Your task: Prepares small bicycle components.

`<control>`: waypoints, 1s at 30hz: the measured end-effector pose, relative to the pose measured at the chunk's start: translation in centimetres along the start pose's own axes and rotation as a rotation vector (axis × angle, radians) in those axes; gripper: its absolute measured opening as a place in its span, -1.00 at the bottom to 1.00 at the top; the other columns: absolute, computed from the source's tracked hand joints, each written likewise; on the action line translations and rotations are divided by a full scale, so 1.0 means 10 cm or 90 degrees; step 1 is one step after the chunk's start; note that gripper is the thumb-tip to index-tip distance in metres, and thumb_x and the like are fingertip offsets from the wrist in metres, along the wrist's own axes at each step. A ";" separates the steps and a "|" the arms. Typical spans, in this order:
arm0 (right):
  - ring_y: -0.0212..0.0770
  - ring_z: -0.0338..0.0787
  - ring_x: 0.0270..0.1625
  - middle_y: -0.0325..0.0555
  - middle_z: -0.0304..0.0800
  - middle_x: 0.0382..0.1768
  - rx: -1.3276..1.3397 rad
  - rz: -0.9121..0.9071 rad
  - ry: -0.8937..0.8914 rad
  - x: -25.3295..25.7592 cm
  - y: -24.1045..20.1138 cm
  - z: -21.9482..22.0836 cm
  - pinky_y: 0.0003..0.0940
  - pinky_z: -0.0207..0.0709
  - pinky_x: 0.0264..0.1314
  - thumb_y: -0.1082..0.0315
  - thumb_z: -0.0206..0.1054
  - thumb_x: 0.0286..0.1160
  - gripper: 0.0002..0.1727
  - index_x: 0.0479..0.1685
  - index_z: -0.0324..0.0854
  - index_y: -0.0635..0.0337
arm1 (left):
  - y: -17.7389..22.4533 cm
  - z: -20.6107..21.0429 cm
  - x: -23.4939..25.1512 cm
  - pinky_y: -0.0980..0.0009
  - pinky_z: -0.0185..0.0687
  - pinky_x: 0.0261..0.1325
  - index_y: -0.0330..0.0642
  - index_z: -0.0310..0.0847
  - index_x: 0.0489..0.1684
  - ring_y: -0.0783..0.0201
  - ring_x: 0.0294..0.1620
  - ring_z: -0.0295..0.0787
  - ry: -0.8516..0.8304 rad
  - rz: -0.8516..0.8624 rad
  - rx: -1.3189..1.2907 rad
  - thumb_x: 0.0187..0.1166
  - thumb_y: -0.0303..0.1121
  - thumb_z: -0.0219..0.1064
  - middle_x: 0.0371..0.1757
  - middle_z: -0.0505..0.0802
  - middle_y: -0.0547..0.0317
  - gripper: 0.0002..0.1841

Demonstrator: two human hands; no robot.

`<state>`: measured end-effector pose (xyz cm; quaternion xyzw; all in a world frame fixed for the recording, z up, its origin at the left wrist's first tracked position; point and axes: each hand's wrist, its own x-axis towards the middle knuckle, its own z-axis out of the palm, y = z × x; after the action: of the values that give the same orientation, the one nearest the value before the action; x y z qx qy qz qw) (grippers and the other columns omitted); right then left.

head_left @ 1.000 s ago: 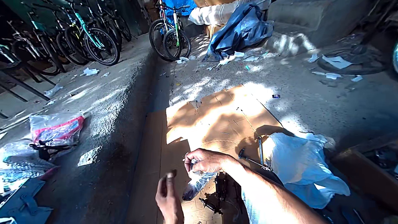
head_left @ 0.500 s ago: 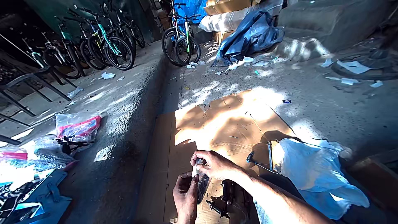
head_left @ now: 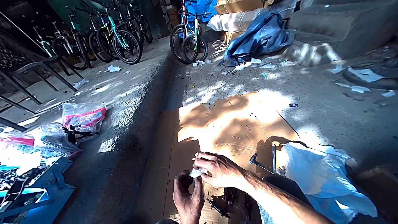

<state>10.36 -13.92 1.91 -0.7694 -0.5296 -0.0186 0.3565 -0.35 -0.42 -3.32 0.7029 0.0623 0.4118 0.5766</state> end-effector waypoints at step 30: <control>-0.25 0.77 0.13 -0.08 0.75 0.14 0.389 0.125 -0.090 -0.05 0.16 -0.06 -0.30 0.71 0.14 0.38 0.43 0.47 -0.77 0.06 0.75 0.17 | 0.01 -0.32 0.18 0.35 0.83 0.06 -0.29 0.76 0.09 0.23 -0.07 0.83 -0.232 0.066 -0.013 0.59 -0.20 0.46 0.00 0.86 0.06 -0.67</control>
<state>11.63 -14.92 1.31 -0.6738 -0.4573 0.2289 0.5333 -1.28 2.99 -2.37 0.7621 -0.0837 0.3074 0.5637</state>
